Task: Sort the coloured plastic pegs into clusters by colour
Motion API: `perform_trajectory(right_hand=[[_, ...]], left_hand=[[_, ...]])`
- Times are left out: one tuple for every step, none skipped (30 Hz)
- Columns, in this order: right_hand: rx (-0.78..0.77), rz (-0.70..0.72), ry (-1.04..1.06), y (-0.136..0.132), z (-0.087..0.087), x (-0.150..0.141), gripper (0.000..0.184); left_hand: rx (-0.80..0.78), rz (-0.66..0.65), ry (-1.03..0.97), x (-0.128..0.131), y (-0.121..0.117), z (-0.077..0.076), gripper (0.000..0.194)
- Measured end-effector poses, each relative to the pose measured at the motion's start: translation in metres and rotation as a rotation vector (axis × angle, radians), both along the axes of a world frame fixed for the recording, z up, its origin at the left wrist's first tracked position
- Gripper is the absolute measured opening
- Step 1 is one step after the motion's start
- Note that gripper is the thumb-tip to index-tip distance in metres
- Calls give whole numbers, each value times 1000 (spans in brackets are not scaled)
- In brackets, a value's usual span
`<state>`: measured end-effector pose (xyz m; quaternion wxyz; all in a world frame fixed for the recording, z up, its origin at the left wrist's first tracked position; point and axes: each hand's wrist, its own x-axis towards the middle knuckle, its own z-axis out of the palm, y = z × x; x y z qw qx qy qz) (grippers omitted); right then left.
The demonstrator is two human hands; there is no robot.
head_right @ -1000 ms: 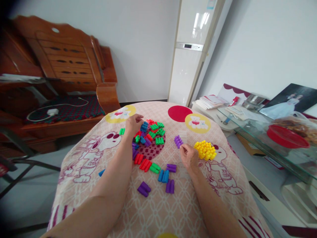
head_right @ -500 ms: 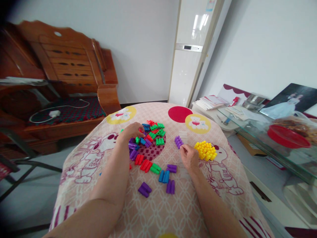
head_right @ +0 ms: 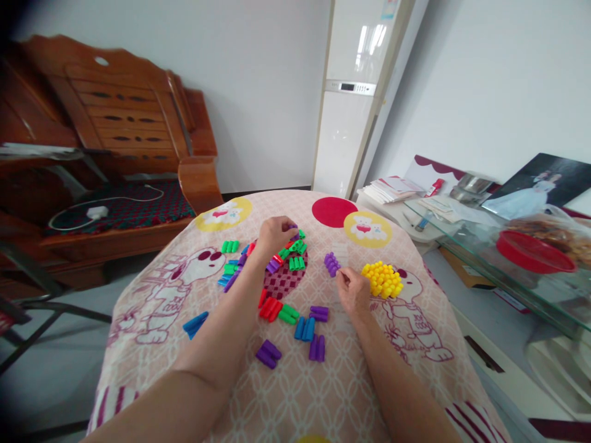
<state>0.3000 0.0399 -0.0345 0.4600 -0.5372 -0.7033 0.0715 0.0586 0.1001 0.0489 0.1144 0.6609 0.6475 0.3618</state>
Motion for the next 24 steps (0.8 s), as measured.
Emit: perform_trajectory(right_hand=[[-4, -10, 6, 0, 0, 1, 31], [-8, -20, 11, 0, 1, 1, 31], [-11, -28, 13, 0, 1, 1, 30], [-12, -33, 15, 0, 1, 1, 30], [-11, -38, 15, 0, 0, 1, 30], [-10, -40, 14, 0, 0, 1, 30], [-8, -43, 15, 0, 0, 1, 29], [-4, -48, 18, 1, -1, 1, 29], [2, -58, 26, 1, -1, 0, 28], [12, -71, 39, 1, -2, 0, 28], [26, -85, 55, 1, -2, 0, 26], [42, -99, 72, 2, -2, 1, 26], [59, -109, 86, 2, -3, 1, 25], [73, -114, 95, 2, -4, 1, 26], [84, -114, 98, 3, -5, 1, 28], [91, -111, 95, 4, -6, 1, 31], [96, -105, 88, 5, -8, 1, 35], [98, -95, 76, 6, -10, 1, 39], [97, -81, 61, 7, -12, 0, 42], [93, -65, 47, 8, -15, 0, 44], [83, -46, 34, 9, -17, 0, 46], [67, -27, 26, 10, -19, -1, 47], [49, -9, 20, 11, -21, -1, 48], [26, 9, 17, 11, -22, -1, 48]], left_hand=[[17, -55, -25, 15, 0, -4, 17], [28, -115, -52, 30, -1, -8, 17], [33, -186, -71, 44, -1, -14, 16], [44, -250, -75, 56, -1, -20, 16], [57, -298, -74, 65, -1, -26, 17], [72, -337, -73, 71, -1, -30, 19], [88, -365, -73, 75, -1, -34, 21], [104, -386, -78, 77, 0, -36, 23], [120, -405, -89, 78, 0, -37, 25], [136, -426, -102, 78, 0, -38, 26], [151, -447, -115, 77, 0, -38, 27], [167, -468, -122, 77, 0, -38, 28], [183, -489, -119, 77, 0, -38, 28], [197, -510, -104, 77, -1, -37, 27], [204, -530, -78, 78, -2, -37, 27], [202, -547, -44, 79, -2, -37, 27], [192, -562, -5, 80, -3, -37, 27], [176, -574, 35, 82, -4, -37, 27], [156, -584, 71, 83, -5, -38, 27], [134, -594, 104, 84, -5, -38, 28], [114, -603, 134, 84, -5, -39, 29], [94, -612, 160, 85, -5, -40, 29], [80, -618, 181, 85, -6, -41, 30], [68, -622, 197, 85, -6, -42, 31]])
